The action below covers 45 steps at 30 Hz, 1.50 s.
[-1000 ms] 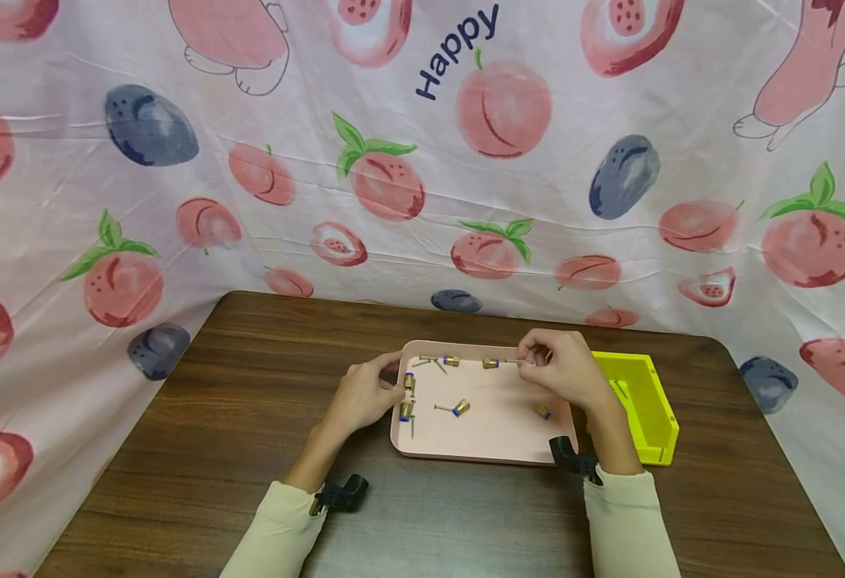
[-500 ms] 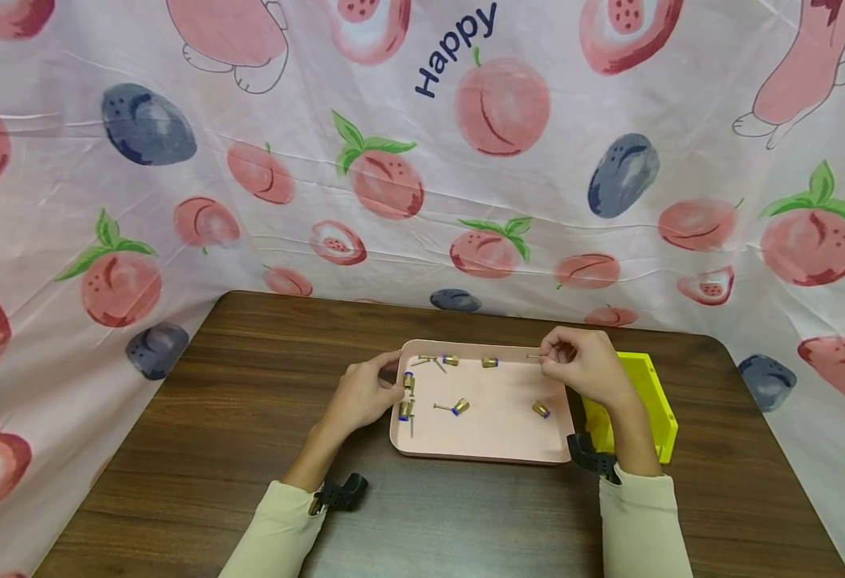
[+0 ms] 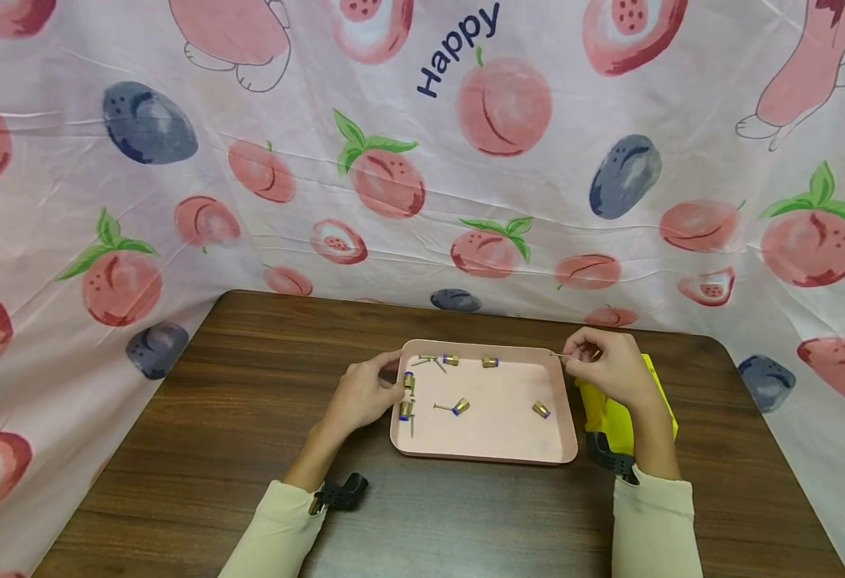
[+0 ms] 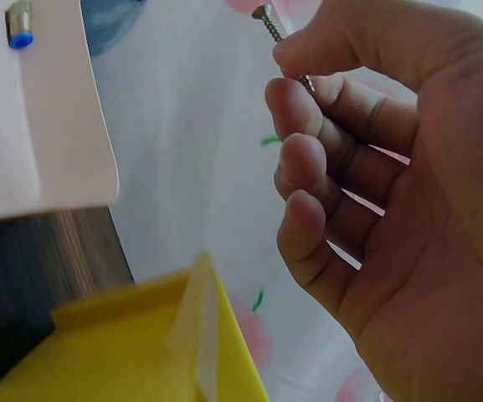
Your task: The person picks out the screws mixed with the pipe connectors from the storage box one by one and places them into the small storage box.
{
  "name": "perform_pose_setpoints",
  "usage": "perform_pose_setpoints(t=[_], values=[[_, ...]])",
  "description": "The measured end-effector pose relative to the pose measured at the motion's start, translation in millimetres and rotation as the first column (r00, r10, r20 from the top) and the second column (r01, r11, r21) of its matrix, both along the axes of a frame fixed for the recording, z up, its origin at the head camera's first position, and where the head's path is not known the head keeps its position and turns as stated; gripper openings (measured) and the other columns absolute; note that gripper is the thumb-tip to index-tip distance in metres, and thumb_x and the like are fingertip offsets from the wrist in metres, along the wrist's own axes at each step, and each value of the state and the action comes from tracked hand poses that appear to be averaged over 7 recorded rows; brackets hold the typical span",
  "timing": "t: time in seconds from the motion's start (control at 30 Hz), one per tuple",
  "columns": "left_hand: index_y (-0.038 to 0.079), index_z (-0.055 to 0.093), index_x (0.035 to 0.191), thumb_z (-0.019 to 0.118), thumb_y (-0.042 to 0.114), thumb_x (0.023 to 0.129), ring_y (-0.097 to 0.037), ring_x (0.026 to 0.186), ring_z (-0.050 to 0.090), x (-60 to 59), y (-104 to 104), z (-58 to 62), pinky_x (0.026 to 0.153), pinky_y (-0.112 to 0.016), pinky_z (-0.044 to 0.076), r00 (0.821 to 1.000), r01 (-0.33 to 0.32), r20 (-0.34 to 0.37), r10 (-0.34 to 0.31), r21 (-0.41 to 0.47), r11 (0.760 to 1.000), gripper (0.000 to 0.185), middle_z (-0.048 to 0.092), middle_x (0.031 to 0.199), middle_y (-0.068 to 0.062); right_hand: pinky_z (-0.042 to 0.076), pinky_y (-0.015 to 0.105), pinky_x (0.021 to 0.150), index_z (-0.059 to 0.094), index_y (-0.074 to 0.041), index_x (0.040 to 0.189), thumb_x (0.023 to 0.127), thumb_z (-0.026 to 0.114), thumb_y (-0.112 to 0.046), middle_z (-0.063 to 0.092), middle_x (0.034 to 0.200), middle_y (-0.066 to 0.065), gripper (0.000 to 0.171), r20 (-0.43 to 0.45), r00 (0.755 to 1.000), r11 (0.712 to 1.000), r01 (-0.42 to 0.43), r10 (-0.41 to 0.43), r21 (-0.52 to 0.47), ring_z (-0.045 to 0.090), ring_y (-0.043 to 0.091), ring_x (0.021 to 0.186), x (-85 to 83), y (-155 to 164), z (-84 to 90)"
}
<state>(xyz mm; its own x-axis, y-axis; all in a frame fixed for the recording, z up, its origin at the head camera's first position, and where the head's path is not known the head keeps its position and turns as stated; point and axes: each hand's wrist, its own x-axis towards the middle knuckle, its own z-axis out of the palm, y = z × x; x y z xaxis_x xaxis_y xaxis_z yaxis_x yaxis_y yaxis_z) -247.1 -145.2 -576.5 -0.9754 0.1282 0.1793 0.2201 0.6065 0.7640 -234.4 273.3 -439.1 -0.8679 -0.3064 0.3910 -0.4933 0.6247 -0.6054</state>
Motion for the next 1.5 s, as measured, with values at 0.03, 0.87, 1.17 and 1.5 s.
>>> perform_pose_setpoints(t=[0.03, 0.87, 1.17, 1.5], values=[[0.011, 0.068, 0.151, 0.078, 0.018, 0.083, -0.003, 0.082, 0.077, -0.1, 0.0, -0.3, 0.076, -0.036, 0.064, 1.0, 0.0, -0.001, 0.0, -0.001, 1.0, 0.07, 0.079, 0.125, -0.004, 0.046, 0.022, 0.06, 0.075, -0.007, 0.086, 0.086, 0.076, -0.002, 0.062, 0.074, -0.001, 0.005, -0.001, 1.0, 1.0, 0.003, -0.003, -0.004, 0.056, 0.014, 0.068, 0.3, 2.0, 0.0], [-0.007, 0.065, 0.146, 0.072, 0.008, 0.083, -0.021, 0.087, 0.081, 39.7, 14.3, 62.3, 0.078, -0.041, 0.064, 1.0, 0.013, 0.01, -0.014, 0.025, 1.0, 0.065, 0.077, 0.126, -0.022, 0.045, 0.021, 0.067, 0.075, -0.004, 0.096, 0.093, 0.079, -0.009, 0.066, 0.084, 0.003, 0.007, 0.076, 0.98, 0.982, 0.183, -0.187, 0.046, 0.054, 0.012, 0.075, 12.3, 54.1, 3.6], [-0.006, 0.065, 0.146, 0.073, 0.01, 0.083, -0.02, 0.085, 0.08, 34.1, 11.7, 52.8, 0.074, -0.037, 0.063, 1.0, 0.014, -0.019, -0.014, 0.009, 1.0, 0.065, 0.078, 0.124, -0.021, 0.045, 0.02, 0.066, 0.075, -0.002, 0.096, 0.094, 0.079, -0.006, 0.066, 0.082, 0.001, 0.006, 0.072, 0.971, 0.973, 0.227, -0.228, 0.027, 0.055, 0.011, 0.074, 14.0, 70.4, -1.2], [-0.005, 0.065, 0.147, 0.073, 0.008, 0.086, -0.019, 0.087, 0.08, 42.2, 16.6, 67.5, 0.078, -0.04, 0.064, 1.0, -0.008, 0.021, 0.008, 0.008, 1.0, 0.063, 0.077, 0.125, -0.021, 0.047, 0.02, 0.066, 0.075, -0.001, 0.1, 0.095, 0.078, -0.006, 0.068, 0.085, 0.007, 0.008, 0.11, 0.953, 0.959, 0.277, -0.282, 0.057, 0.056, 0.016, 0.076, 14.4, 75.2, -3.5]])
